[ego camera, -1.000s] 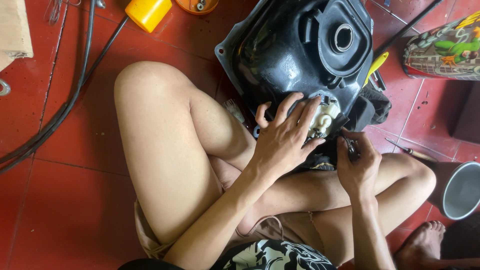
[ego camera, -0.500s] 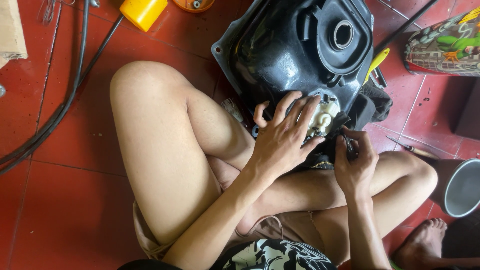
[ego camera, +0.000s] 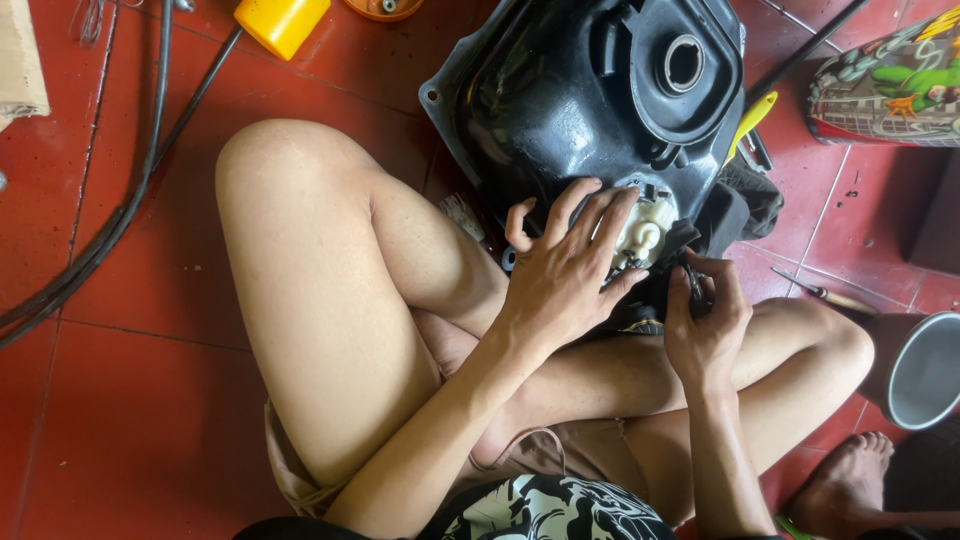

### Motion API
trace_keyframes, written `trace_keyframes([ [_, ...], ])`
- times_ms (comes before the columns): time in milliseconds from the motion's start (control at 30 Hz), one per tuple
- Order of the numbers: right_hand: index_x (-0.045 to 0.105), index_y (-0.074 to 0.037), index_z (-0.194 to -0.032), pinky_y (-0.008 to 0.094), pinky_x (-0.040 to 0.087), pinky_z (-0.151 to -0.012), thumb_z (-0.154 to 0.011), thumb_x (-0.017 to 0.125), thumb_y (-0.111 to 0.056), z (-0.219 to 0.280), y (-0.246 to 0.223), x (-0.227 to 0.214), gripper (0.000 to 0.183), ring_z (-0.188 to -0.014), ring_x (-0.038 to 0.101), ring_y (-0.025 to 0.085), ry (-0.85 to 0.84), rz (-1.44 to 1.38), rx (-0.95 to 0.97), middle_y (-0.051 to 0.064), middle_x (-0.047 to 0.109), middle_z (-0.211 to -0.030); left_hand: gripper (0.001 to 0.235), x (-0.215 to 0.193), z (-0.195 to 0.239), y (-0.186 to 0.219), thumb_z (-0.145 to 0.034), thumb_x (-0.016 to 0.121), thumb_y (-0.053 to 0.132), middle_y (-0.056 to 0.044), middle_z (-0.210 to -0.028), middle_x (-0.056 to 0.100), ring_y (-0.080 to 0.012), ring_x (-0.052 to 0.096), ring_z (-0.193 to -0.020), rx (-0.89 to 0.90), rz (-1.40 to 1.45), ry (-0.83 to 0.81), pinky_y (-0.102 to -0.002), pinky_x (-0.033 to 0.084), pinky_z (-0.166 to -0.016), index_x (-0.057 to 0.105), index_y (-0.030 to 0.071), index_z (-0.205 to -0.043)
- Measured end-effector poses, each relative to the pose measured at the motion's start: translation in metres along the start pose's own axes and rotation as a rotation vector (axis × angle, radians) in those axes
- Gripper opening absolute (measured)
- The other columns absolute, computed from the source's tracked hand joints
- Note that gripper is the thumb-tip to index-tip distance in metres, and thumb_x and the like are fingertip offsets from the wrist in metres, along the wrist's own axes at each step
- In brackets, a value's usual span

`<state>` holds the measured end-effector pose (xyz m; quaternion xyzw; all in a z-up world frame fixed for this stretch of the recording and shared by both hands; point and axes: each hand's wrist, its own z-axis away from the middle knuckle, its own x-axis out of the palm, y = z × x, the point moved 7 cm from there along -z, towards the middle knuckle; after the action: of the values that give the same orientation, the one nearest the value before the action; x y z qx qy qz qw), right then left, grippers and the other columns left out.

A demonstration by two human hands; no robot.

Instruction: A person uses a screwdriver to manipulate and adjust a fuel pump component on a motorcycle fuel tank while sitting on the floor.

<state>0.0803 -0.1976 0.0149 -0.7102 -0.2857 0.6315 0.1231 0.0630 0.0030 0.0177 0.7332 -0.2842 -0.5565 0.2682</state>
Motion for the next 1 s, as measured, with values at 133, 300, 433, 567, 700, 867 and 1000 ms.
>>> trace_keyframes([
  [133, 0.066, -0.003, -0.117, 0.058, 0.054, -0.088, -0.102, 0.067, -0.005, 0.001, 0.000, 0.001, 0.015, -0.104, 0.069, 0.047, -0.002, 0.001, -0.001, 0.022, 0.074, -0.116, 0.078, 0.000, 0.000, 0.000, -0.088, 0.077, 0.041, -0.009, -0.138, 0.061, -0.0265, 0.033, -0.146, -0.004, 0.020, 0.000, -0.064, 0.011, -0.103, 0.042, 0.012, -0.150],
  [300, 0.065, -0.003, -0.118, 0.058, 0.054, -0.088, -0.102, 0.066, -0.003, 0.003, 0.008, 0.003, 0.016, -0.101, 0.070, 0.046, 0.014, -0.007, 0.006, 0.022, 0.074, -0.116, 0.078, 0.001, 0.000, 0.000, -0.088, 0.077, 0.041, -0.009, -0.138, 0.060, -0.0258, 0.032, -0.146, -0.003, 0.020, 0.001, -0.063, 0.010, -0.102, 0.041, 0.012, -0.151],
  [433, 0.064, -0.003, -0.117, 0.058, 0.054, -0.088, -0.102, 0.066, -0.002, 0.003, 0.000, 0.003, 0.016, -0.102, 0.070, 0.046, 0.019, -0.012, 0.010, 0.022, 0.073, -0.116, 0.077, 0.001, 0.000, 0.000, -0.089, 0.076, 0.041, -0.009, -0.137, 0.061, -0.0260, 0.032, -0.146, -0.006, 0.027, 0.001, -0.064, 0.009, -0.102, 0.042, 0.011, -0.151],
  [567, 0.063, -0.001, -0.118, 0.059, 0.054, -0.086, -0.103, 0.065, -0.001, 0.001, -0.003, 0.002, 0.016, -0.099, 0.070, 0.047, 0.026, -0.034, -0.004, 0.024, 0.072, -0.116, 0.076, 0.000, -0.001, 0.000, -0.089, 0.076, 0.043, -0.008, -0.138, 0.061, -0.0250, 0.031, -0.146, -0.004, -0.003, 0.000, -0.063, 0.009, -0.102, 0.042, 0.012, -0.150],
  [700, 0.061, 0.000, -0.118, 0.057, 0.054, -0.085, -0.103, 0.065, 0.000, 0.004, 0.003, 0.005, 0.015, -0.099, 0.071, 0.044, 0.035, -0.084, -0.025, 0.025, 0.071, -0.115, 0.075, 0.002, 0.000, 0.000, -0.090, 0.075, 0.042, -0.010, -0.138, 0.061, -0.0260, 0.032, -0.146, -0.006, 0.024, -0.002, -0.064, 0.009, -0.103, 0.042, 0.012, -0.151],
  [867, 0.059, 0.002, -0.119, 0.057, 0.054, -0.083, -0.103, 0.063, 0.001, 0.007, 0.015, 0.007, 0.016, -0.097, 0.071, 0.046, 0.039, -0.101, -0.029, 0.027, 0.070, -0.116, 0.076, 0.002, 0.000, 0.000, -0.090, 0.075, 0.042, -0.010, -0.138, 0.061, -0.0263, 0.031, -0.147, -0.003, 0.021, -0.006, -0.065, 0.009, -0.103, 0.042, 0.011, -0.151],
  [1000, 0.056, 0.004, -0.119, 0.054, 0.055, -0.079, -0.104, 0.062, 0.002, 0.006, 0.018, 0.007, 0.016, -0.094, 0.071, 0.047, 0.035, -0.133, -0.047, 0.030, 0.069, -0.118, 0.077, 0.002, 0.000, 0.000, -0.089, 0.076, 0.042, -0.009, -0.137, 0.061, -0.0259, 0.033, -0.146, -0.001, 0.008, 0.012, -0.064, 0.009, -0.102, 0.043, 0.012, -0.150],
])
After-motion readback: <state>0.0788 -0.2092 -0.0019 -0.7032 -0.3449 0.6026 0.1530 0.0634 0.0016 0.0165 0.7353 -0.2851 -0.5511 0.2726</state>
